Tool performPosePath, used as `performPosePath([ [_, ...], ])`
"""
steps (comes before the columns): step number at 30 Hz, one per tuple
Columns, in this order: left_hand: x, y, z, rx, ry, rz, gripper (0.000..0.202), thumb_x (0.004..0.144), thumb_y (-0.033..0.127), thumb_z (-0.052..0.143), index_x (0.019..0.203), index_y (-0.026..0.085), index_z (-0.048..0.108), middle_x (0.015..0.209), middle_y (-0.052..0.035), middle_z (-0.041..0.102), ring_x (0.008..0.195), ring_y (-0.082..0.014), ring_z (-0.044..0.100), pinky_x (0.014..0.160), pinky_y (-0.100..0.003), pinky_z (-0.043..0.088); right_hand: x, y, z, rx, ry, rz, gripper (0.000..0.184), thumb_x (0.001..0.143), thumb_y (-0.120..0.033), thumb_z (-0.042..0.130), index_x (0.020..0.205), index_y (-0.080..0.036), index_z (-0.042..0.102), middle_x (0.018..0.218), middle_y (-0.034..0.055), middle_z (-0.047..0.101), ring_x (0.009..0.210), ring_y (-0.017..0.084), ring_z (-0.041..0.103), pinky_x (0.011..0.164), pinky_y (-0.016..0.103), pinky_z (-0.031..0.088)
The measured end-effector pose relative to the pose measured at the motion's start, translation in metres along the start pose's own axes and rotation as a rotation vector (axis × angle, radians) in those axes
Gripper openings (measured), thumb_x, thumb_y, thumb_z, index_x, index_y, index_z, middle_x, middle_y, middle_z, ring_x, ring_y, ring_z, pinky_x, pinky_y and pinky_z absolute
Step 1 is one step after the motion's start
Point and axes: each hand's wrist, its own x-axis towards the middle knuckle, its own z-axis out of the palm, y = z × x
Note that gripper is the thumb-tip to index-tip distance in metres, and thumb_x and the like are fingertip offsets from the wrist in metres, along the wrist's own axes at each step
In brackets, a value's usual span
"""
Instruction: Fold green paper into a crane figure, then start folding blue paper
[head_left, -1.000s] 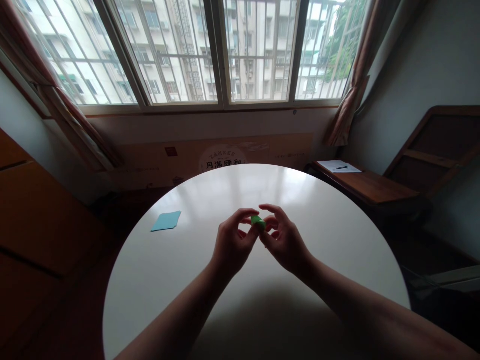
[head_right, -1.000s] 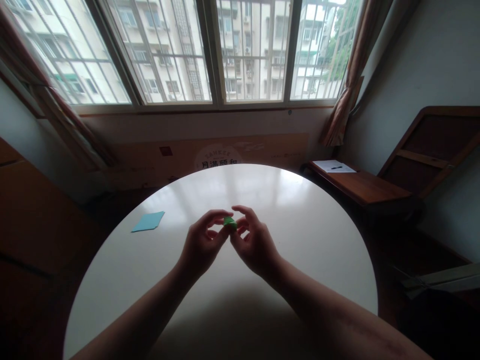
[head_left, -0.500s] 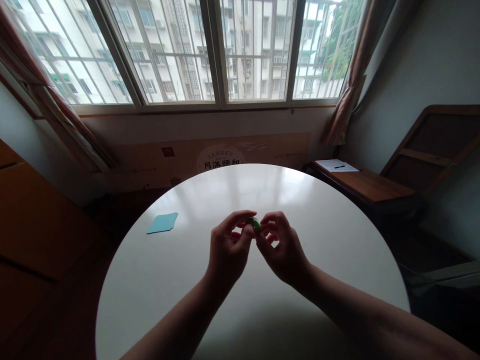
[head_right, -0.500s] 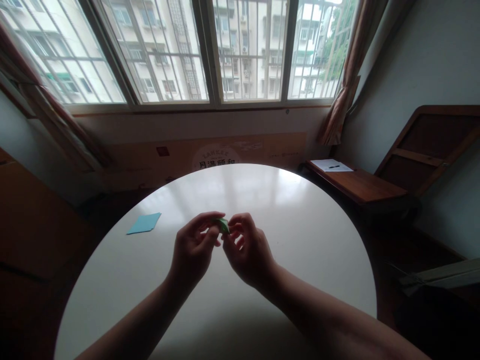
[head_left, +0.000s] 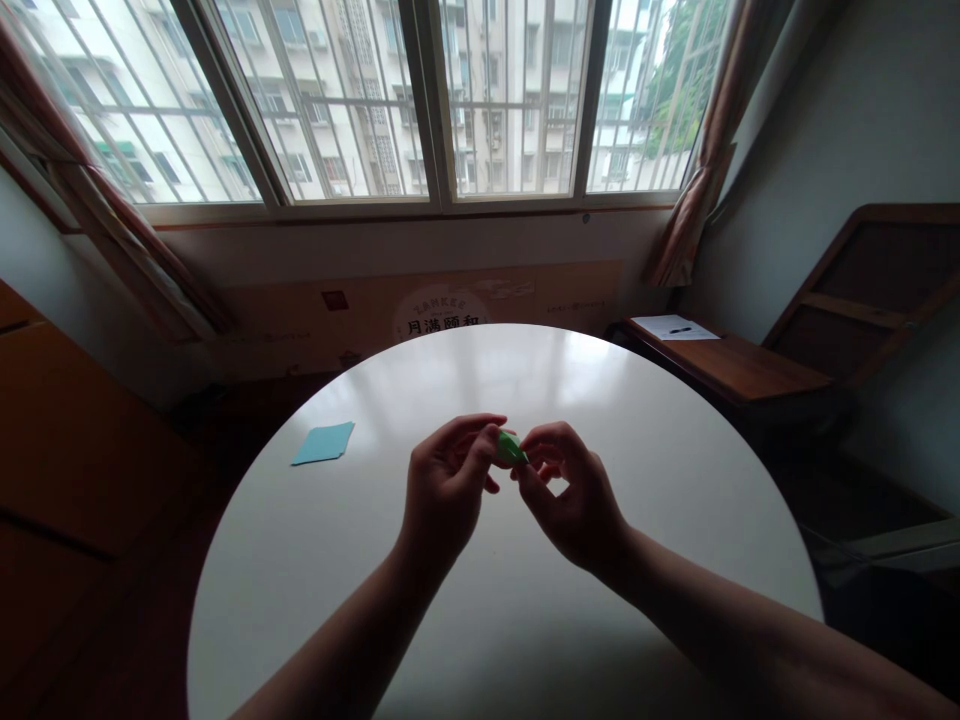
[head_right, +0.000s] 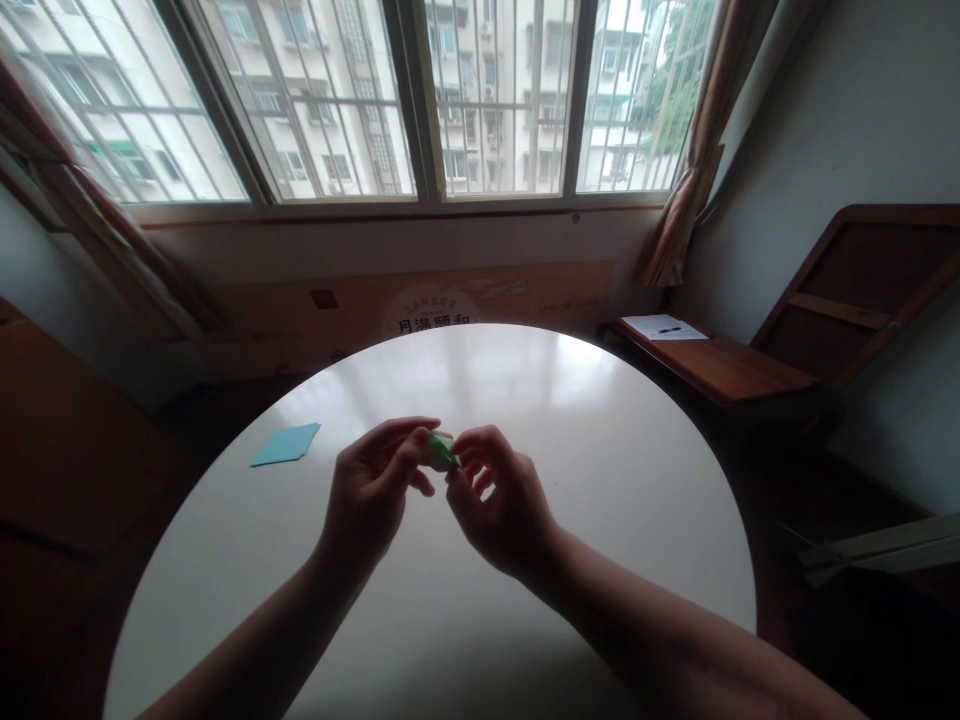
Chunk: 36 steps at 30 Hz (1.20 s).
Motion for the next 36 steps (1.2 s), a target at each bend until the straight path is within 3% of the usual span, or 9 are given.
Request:
performPosePath([
  [8, 0.0039, 0.0034, -0.0018, -0.030, -0.083, -0.001, 0.026, 0.085, 0.032, 0.074, 0.105, 0.016, 0.068, 0.078, -0.0039, 0.076, 0.065, -0.0164, 0.071, 0.048, -0.021, 0.055, 0.0045, -0.0028, -0.0050, -0.017, 0.006, -0.043, 0.017, 0.087, -0.009, 0.061, 0.096, -0.023, 0.061, 0.081, -0.0002, 0.073, 0.071, 0.016, 0.071, 0.055, 0.023, 0.054],
  [14, 0.0040, 0.0038, -0.0024, -0.042, -0.053, -0.013, 0.021, 0.084, 0.027, 0.075, 0.100, 0.015, 0.069, 0.080, -0.0044, 0.076, 0.062, -0.0148, 0.069, 0.048, -0.021, 0.056, 0.0057, -0.0041, -0.0056, -0.025, 0.002, -0.052, 0.021, 0.083, -0.004, 0.059, 0.092, -0.022, 0.064, 0.080, 0.0001, 0.073, 0.071, 0.016, 0.071, 0.053, 0.023, 0.054],
  [20, 0.0050, 0.0033, -0.0012, -0.046, -0.040, -0.015, 0.012, 0.083, 0.024, 0.074, 0.088, 0.014, 0.070, 0.073, -0.0026, 0.073, 0.060, -0.0151, 0.069, 0.049, -0.022, 0.058, 0.0043, -0.0039, -0.0029, 0.019, 0.035, 0.028, 0.010, 0.087, -0.016, 0.066, 0.095, -0.023, 0.062, 0.083, 0.0013, 0.073, 0.070, 0.016, 0.070, 0.052, 0.023, 0.054],
  [25, 0.0052, 0.0029, -0.0012, -0.038, -0.062, -0.020, 0.010, 0.083, 0.023, 0.072, 0.087, 0.014, 0.069, 0.070, -0.0012, 0.071, 0.060, -0.0149, 0.068, 0.050, -0.023, 0.059, 0.0059, -0.0029, -0.0012, 0.095, 0.042, 0.104, 0.013, 0.087, -0.027, 0.072, 0.097, -0.022, 0.065, 0.081, 0.0016, 0.072, 0.066, 0.016, 0.069, 0.049, 0.023, 0.054],
  [36, 0.0040, 0.0051, -0.0023, -0.058, -0.064, -0.074, 0.008, 0.081, 0.022, 0.069, 0.085, 0.015, 0.068, 0.072, -0.0018, 0.071, 0.061, -0.0157, 0.069, 0.049, -0.024, 0.059, 0.0069, -0.0038, -0.0060, 0.082, 0.023, 0.090, 0.003, 0.087, -0.021, 0.070, 0.090, -0.022, 0.073, 0.082, 0.0037, 0.075, 0.067, 0.018, 0.070, 0.049, 0.026, 0.056],
])
